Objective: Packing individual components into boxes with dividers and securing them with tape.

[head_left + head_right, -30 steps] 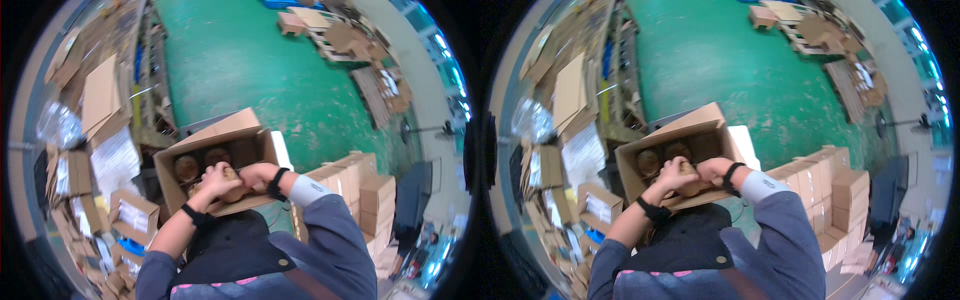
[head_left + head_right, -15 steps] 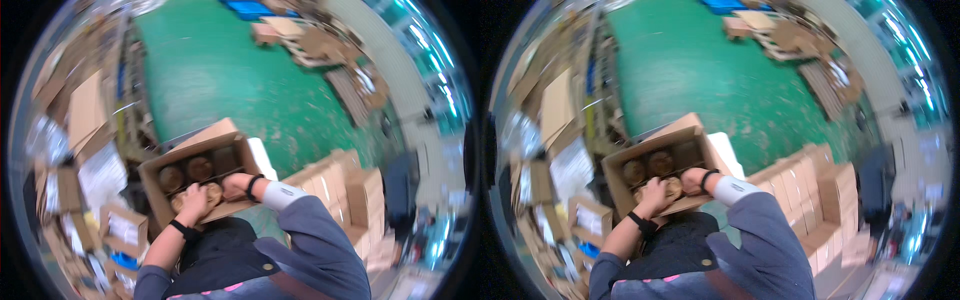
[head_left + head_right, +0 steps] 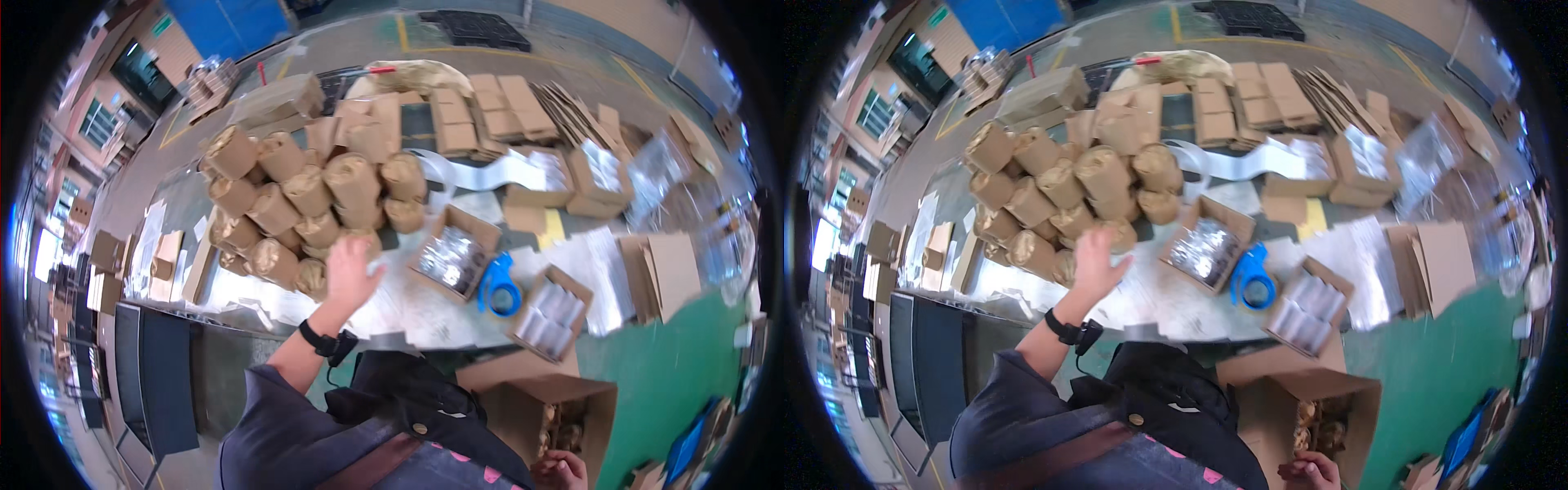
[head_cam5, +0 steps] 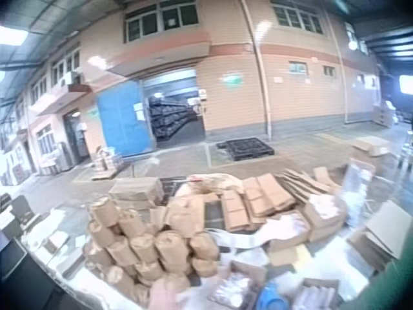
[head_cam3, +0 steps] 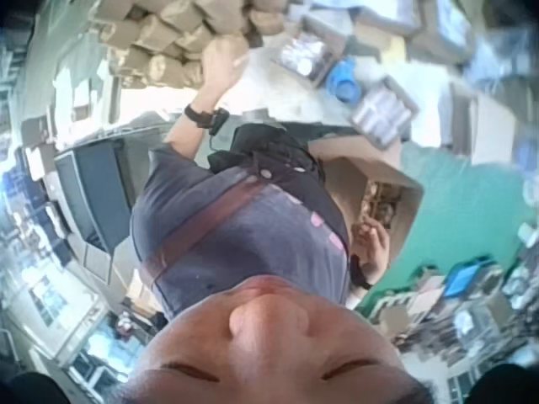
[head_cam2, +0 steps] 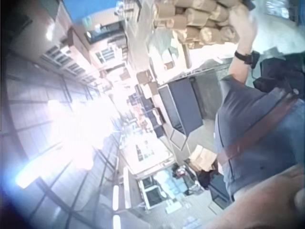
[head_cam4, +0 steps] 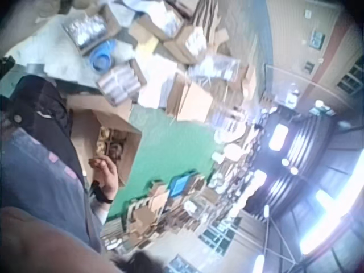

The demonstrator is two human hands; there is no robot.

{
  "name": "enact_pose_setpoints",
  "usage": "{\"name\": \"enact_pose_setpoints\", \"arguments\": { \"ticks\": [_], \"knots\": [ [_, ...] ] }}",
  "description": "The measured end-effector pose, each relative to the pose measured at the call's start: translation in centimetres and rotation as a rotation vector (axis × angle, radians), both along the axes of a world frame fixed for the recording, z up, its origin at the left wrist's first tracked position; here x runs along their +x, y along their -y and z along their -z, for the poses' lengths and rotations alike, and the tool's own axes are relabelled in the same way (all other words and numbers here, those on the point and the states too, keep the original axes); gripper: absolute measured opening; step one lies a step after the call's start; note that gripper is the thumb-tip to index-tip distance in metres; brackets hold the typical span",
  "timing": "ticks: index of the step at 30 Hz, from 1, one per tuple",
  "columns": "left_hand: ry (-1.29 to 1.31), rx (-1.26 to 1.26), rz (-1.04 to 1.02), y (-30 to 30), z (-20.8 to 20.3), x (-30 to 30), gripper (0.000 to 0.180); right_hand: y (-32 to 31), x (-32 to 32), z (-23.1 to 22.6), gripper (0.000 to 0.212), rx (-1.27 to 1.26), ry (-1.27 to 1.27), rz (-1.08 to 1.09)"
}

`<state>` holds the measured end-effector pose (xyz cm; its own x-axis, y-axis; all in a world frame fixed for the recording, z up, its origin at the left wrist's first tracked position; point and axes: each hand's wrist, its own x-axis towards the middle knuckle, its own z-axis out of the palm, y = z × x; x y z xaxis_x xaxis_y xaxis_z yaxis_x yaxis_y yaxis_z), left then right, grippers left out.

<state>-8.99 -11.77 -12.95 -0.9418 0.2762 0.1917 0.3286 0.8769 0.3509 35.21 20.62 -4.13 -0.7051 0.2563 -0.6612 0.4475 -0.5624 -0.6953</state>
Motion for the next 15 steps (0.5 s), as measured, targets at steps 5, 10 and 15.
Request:
{"name": "enact_pose_setpoints", "arguments": {
  "ticks": [5, 10, 15],
  "knots": [
    [-0.51, 0.071, -0.147, 9.2, -5.3, -7.3, 0.081, 6.9, -24.6, 2.1, 0.04, 0.345, -0.421, -0.636],
    [-0.659, -0.107, -0.149, 12.5, -13.8, -16.3, 0.086, 20.9, -50.5, 1.3, 0.087, 1.407, -0.756, -0.655],
    [-0.466, -0.537, -0.09, 15.0, -21.0, -19.3, 0.09, 27.5, -59.9, 1.3, 0.105, 1.8, -0.095, -0.992]
  ]
}}
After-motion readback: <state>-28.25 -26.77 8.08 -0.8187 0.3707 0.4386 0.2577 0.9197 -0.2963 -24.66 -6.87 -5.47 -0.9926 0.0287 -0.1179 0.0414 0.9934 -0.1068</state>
